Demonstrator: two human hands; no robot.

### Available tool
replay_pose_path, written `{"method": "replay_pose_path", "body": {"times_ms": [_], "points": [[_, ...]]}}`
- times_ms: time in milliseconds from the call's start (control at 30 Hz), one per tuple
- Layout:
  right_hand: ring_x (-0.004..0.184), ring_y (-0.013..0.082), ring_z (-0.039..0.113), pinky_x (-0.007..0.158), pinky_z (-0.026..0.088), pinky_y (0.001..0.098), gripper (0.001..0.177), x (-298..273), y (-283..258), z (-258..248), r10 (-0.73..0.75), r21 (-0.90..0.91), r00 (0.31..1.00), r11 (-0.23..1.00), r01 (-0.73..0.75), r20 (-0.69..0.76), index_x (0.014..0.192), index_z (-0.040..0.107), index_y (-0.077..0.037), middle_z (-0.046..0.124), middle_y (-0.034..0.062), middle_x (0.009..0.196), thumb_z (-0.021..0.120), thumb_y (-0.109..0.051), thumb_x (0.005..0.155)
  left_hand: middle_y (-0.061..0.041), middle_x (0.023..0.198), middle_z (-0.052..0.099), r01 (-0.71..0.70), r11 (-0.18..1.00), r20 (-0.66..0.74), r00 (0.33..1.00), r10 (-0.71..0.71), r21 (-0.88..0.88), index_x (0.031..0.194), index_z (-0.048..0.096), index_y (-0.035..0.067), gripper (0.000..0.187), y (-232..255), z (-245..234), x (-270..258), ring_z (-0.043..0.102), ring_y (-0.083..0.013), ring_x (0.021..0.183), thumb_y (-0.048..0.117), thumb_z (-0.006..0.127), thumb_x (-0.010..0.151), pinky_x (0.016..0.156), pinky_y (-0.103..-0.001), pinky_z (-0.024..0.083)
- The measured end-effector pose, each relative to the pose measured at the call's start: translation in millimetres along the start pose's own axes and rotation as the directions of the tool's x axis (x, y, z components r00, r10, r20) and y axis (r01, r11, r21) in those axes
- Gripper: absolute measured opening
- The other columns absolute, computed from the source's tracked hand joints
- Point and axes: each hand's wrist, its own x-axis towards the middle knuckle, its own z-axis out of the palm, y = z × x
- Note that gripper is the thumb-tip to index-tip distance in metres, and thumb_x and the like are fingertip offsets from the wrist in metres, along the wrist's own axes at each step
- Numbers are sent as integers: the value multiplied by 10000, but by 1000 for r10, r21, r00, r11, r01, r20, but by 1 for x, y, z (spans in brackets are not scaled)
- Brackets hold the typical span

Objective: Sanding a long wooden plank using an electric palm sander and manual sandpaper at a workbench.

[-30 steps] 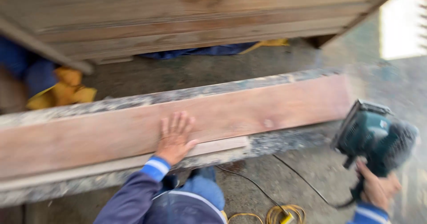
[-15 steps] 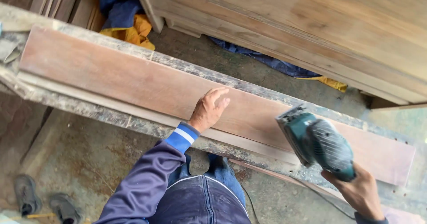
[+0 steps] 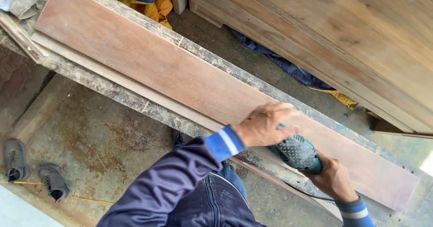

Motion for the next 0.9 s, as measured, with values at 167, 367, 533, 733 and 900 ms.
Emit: {"method": "replay_pose_path", "body": {"times_ms": [167,367,533,733,900], "points": [[761,369,734,672,581,456,487,-8,-21,9,-71,-106,997,992,72,9,1104,742,-204,761,154,814,875,-323,651,-238,823,742,127,977,355,917,-182,173,859,722,73,567,37,12,17,742,-349,799,566,473,989,755,-483,595],[772,390,712,669,562,476,476,-5,-47,8,-113,-71,994,991,113,1,1103,740,-192,745,169,820,850,-269,645,-205,744,712,31,971,130,989,-64,238,758,734,91,575,0,32,-11,706,-388,720,553,485,992,653,-518,556],[744,380,725,666,578,463,464,19,-52,10,-109,-83,993,991,106,-39,1076,749,-157,744,184,797,869,-287,647,-182,676,679,29,951,20,999,-37,307,734,703,94,582,6,15,-12,686,-338,658,572,492,991,627,-488,538],[664,321,751,655,606,429,490,48,-69,11,-150,-85,986,986,144,-67,1095,743,-122,766,164,794,879,-345,680,-118,613,623,-2,917,-68,997,32,398,676,638,118,577,-11,-16,0,618,-237,562,567,500,1011,540,-412,504],[624,282,753,653,614,402,523,70,-113,11,-183,-72,983,981,181,-23,1158,714,-128,778,131,808,863,-341,705,-77,553,605,-20,897,-23,999,33,442,666,653,129,533,-34,-62,-1,589,-208,507,521,535,1008,463,-391,484]]}}
